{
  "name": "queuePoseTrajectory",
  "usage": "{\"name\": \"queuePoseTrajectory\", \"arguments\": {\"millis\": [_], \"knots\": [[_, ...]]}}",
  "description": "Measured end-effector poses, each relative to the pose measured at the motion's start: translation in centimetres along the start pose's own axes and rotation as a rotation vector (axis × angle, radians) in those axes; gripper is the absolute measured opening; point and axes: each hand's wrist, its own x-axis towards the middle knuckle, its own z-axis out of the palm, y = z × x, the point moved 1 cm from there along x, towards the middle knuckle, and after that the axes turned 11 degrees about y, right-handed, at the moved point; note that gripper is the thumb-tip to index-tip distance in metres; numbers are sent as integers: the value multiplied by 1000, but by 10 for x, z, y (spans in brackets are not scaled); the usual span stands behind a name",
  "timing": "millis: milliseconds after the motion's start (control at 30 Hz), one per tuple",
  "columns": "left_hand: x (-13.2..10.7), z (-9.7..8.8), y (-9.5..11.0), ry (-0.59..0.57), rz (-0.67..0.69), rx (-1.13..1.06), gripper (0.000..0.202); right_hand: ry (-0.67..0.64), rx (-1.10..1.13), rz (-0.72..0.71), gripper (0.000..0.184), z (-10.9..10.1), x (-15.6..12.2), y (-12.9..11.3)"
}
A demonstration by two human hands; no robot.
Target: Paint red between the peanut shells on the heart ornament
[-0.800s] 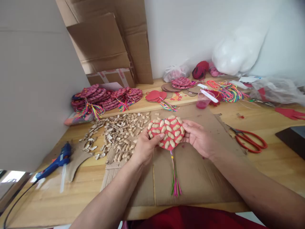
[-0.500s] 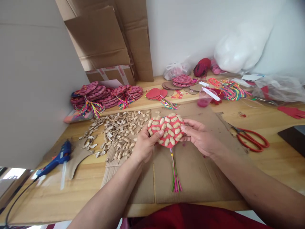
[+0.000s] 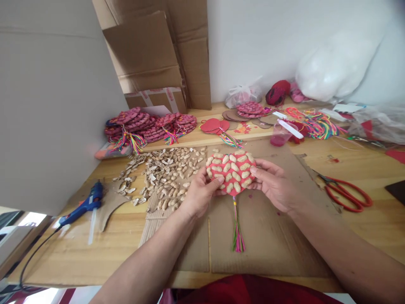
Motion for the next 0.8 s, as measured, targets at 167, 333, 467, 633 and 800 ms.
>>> {"name": "queuePoseTrajectory", "arguments": {"millis": [167, 333, 467, 633, 800], "knots": [[0, -1, -4, -18, -29, -3, 57, -11, -8, 17, 33, 1, 0, -1], [-3, 0, -12, -76, -94, 37, 74, 63, -44, -9, 33, -3, 4, 0], [-7, 2, -18, -91, -124, 84, 97, 113, -78, -38, 40, -7, 9, 2], [-12, 4, -17, -115, -80, 87, 112, 152, -86, -72, 47, -11, 14, 2], [-13, 7, -15, -71, -141, -74, 106, 159, -43, -68, 46, -11, 15, 0]]}}
